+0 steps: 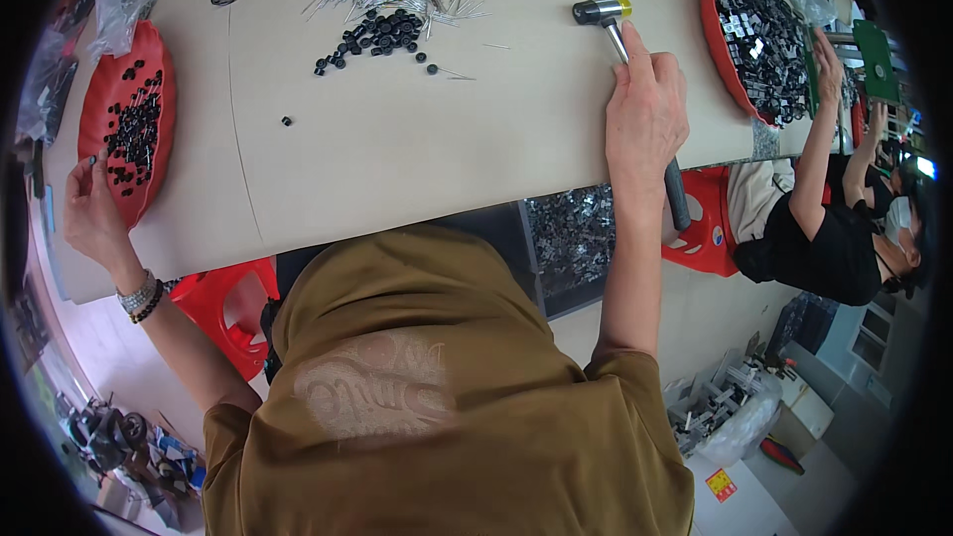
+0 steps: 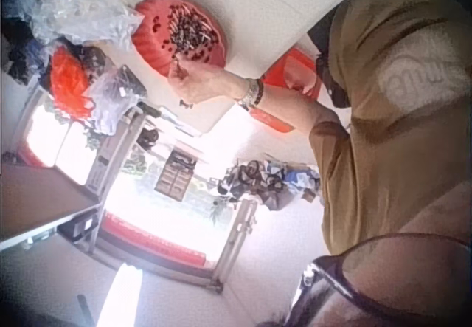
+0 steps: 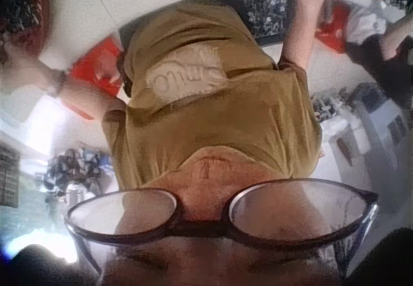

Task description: The person assembles small hardware components by fitting metal pins into rubber grommets by hand, tapping them with a mallet, and sorting the pieces on the workbench.

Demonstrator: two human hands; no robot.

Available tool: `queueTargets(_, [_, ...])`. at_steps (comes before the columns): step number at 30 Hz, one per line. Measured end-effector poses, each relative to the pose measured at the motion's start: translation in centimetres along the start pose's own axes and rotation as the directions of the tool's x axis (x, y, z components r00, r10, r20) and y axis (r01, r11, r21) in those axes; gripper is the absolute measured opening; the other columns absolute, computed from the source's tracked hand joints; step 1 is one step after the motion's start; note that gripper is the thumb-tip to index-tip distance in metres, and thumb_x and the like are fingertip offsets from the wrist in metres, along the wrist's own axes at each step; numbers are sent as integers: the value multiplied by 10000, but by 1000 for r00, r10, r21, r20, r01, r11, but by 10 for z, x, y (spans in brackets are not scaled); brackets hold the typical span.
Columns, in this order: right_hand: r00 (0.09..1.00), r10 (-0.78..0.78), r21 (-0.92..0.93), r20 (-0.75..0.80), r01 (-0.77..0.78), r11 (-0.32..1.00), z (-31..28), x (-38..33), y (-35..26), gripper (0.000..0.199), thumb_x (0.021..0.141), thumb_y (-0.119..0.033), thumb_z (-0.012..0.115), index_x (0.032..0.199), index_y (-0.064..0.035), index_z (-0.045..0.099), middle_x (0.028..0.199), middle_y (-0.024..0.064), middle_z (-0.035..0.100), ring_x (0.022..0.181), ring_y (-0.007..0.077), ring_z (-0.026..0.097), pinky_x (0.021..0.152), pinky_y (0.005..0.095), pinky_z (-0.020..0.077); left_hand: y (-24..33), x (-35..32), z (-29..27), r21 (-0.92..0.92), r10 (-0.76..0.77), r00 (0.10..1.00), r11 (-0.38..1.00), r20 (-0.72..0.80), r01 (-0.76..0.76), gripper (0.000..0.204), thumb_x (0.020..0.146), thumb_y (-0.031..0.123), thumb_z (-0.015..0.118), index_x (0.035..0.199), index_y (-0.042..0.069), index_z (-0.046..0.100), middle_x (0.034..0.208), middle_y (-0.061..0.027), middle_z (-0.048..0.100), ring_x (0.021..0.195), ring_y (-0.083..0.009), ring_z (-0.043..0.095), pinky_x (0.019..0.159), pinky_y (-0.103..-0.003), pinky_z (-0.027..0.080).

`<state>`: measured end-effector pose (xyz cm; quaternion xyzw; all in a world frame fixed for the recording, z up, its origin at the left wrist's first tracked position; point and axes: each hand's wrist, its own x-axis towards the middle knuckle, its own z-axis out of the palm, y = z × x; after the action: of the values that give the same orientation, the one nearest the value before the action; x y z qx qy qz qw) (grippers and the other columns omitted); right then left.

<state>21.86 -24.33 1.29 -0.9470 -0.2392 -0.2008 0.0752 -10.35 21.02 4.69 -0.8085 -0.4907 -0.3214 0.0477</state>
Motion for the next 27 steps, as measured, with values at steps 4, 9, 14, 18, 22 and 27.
queueTargets(4, [971, -201, 117, -131, 216, 969, -9, 6, -27, 364, 859, -54, 722, 1211, -142, 697, 985, 76, 611, 943, 281, 598, 812, 411, 497, -8, 7, -5, 99, -12, 999, 995, 40, 8, 306, 889, 337, 790, 1083, 100, 781, 1000, -16, 789, 860, -110, 726, 791, -260, 532])
queueTargets(9, [933, -293, 610, 208, 110, 784, -15, 3, -79, 213, 785, -57, 780, 972, -55, 678, 947, 82, 629, 934, 281, 579, 814, 388, 487, 59, -34, -6, -503, -35, 999, 863, 23, 42, 260, 843, 88, 812, 1099, 75, 766, 977, -31, 751, 770, -90, 636, 750, -236, 530])
queueTargets(14, [910, -320, 589, 264, 110, 800, -6, 9, -82, 188, 796, -92, 774, 872, -24, 616, 842, 88, 580, 849, 290, 548, 768, 418, 467, 128, -78, -7, -660, 434, 887, 714, 159, -232, 279, 774, 18, 814, 1036, 60, 727, 909, -38, 710, 764, -168, 610, 686, -307, 491])
queueTargets(18, [905, -359, 527, 230, 195, 827, -5, 6, -89, 143, 827, -55, 728, 874, -6, 601, 836, 108, 562, 839, 285, 563, 763, 410, 457, 149, -88, -3, -673, 487, 812, 721, 323, -164, 239, 742, -8, 777, 958, 56, 698, 882, -80, 696, 768, -284, 606, 729, -367, 489])
queueTargets(22, [916, -374, 518, 147, 251, 818, -3, 0, -94, 140, 842, -43, 707, 897, -25, 580, 904, 128, 562, 879, 338, 552, 793, 444, 456, 144, -96, 14, -704, 595, 747, 665, 297, -250, 180, 732, 15, 766, 865, 66, 656, 824, -98, 660, 824, -343, 615, 791, -410, 493])
queueTargets(27, [943, -316, 515, 102, 222, 828, 0, -7, -88, 129, 887, 11, 645, 919, 2, 520, 902, 166, 517, 858, 372, 530, 793, 427, 456, 146, -105, 22, -737, 567, 792, 632, 226, -241, 147, 749, 7, 751, 848, 73, 665, 795, -82, 636, 750, -293, 592, 753, -394, 474])
